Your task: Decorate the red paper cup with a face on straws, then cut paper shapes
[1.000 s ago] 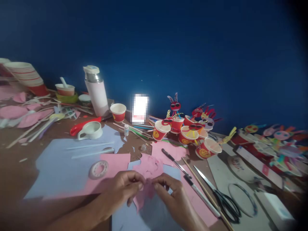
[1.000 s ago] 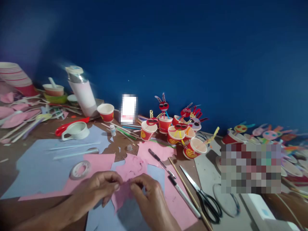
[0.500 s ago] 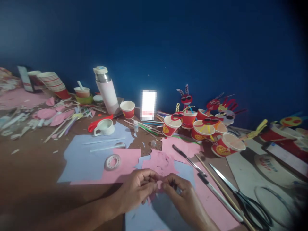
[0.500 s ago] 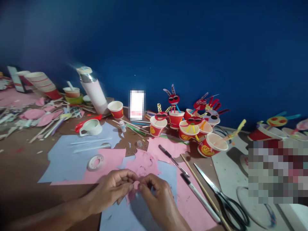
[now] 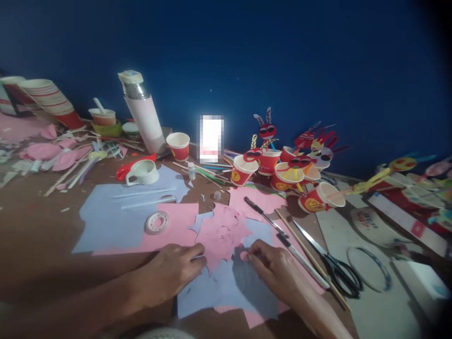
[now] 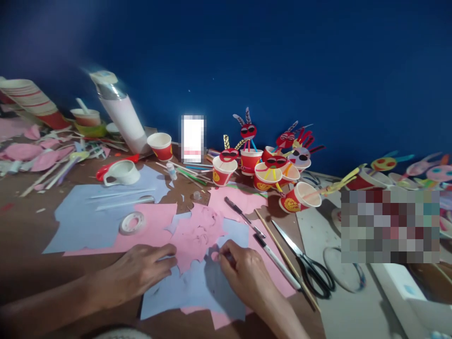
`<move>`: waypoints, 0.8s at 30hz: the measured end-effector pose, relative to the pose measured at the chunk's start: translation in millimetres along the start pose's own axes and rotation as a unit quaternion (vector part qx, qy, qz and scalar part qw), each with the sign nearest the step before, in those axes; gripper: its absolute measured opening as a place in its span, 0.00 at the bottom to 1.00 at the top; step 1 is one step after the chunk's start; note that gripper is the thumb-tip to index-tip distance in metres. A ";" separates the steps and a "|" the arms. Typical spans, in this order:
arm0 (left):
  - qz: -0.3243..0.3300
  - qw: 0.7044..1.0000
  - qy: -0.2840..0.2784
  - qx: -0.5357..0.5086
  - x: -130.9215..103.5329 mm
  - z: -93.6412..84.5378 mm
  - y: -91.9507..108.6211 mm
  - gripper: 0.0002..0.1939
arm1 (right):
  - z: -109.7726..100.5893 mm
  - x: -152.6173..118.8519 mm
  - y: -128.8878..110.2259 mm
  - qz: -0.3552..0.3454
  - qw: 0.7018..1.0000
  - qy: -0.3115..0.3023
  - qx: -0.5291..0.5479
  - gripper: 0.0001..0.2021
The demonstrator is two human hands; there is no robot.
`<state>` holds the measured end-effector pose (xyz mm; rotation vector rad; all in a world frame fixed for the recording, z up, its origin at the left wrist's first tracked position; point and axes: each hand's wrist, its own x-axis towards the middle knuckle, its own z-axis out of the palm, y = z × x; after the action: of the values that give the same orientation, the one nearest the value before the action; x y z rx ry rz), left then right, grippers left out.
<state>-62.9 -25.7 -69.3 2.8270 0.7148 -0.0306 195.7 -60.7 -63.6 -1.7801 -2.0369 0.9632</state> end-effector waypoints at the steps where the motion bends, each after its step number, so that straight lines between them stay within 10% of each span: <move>1: -0.003 1.000 0.003 0.000 2.1 1.0 -0.3 0.09 | 1.5 1.5 1.0 0.003 1.000 0.010 0.011 0.10; 10: -0.034 0.999 0.007 0.025 28.7 9.5 5.1 0.08 | 3.2 6.5 12.9 0.052 0.984 0.111 0.131 0.12; 24: -0.027 0.999 0.015 -0.017 31.7 14.6 -5.9 0.09 | 11.3 5.5 19.8 0.021 0.995 0.056 0.075 0.11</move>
<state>-37.3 -9.1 -87.1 2.7820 0.7896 0.0144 203.1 -58.4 -85.7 -1.7635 -1.8168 0.9784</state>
